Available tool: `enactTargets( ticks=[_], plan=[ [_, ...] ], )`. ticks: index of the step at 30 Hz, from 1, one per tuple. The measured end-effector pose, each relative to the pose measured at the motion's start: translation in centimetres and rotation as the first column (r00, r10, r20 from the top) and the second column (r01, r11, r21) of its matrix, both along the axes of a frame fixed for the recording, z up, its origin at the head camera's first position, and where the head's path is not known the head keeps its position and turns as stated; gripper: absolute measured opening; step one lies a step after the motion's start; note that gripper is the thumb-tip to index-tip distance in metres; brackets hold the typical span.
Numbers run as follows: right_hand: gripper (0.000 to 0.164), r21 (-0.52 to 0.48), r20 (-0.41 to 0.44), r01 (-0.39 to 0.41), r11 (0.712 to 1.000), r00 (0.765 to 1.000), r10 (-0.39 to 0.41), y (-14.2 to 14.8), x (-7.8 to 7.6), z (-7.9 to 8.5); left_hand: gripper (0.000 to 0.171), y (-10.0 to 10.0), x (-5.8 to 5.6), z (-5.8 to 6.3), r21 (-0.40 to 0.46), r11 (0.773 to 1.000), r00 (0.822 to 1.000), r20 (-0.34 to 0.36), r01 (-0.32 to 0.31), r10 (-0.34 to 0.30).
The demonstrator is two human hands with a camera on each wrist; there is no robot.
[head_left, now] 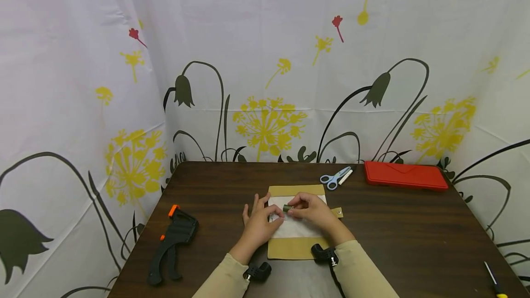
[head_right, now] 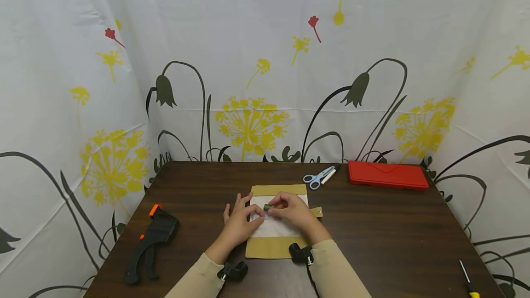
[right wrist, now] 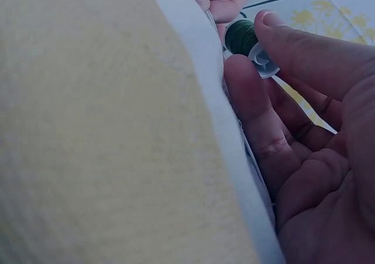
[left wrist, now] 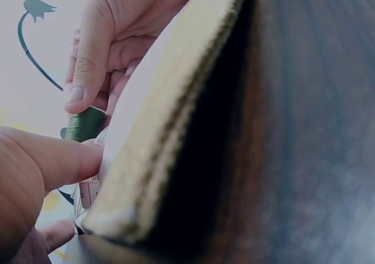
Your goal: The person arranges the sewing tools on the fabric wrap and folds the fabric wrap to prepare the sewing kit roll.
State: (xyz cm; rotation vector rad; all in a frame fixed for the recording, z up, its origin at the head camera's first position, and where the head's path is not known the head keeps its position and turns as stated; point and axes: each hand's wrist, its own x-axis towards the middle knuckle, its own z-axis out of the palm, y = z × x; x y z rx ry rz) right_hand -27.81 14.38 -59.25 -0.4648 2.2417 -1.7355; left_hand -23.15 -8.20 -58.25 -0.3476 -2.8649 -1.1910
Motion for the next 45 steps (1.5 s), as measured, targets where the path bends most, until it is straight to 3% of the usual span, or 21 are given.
enactTargets(
  ticks=[9,17,23,33,45],
  plan=[
    [0.018,0.019,-0.023,0.013,1.0,1.0,-0.012,0.03,-0.1,-0.21,0.02,-0.08,-0.23,-0.05,0.014,1.0,1.0,0.011,0.006,-0.006],
    [0.018,0.021,-0.03,-0.045,0.999,0.999,0.045,0.14,-0.23,-0.7,0.02,-0.03,-0.03,0.0,0.061,0.998,1.0,-0.021,0.006,-0.005],
    [0.019,0.072,-0.083,-0.081,0.994,0.993,0.087,0.22,-0.35,-0.67,0.019,-0.01,-0.08,0.0,0.069,0.998,0.999,-0.033,0.007,-0.005],
    [0.018,0.128,-0.112,-0.065,0.99,0.991,0.08,0.18,-0.38,-0.15,0.02,-0.09,-0.33,0.2,0.057,0.998,1.0,-0.017,0.001,0.0],
    [0.02,0.201,-0.209,-0.049,0.978,0.974,0.092,0.0,-0.4,-0.03,0.021,-0.12,-0.2,0.31,0.062,0.998,1.0,-0.02,-0.004,0.005]
  ],
)
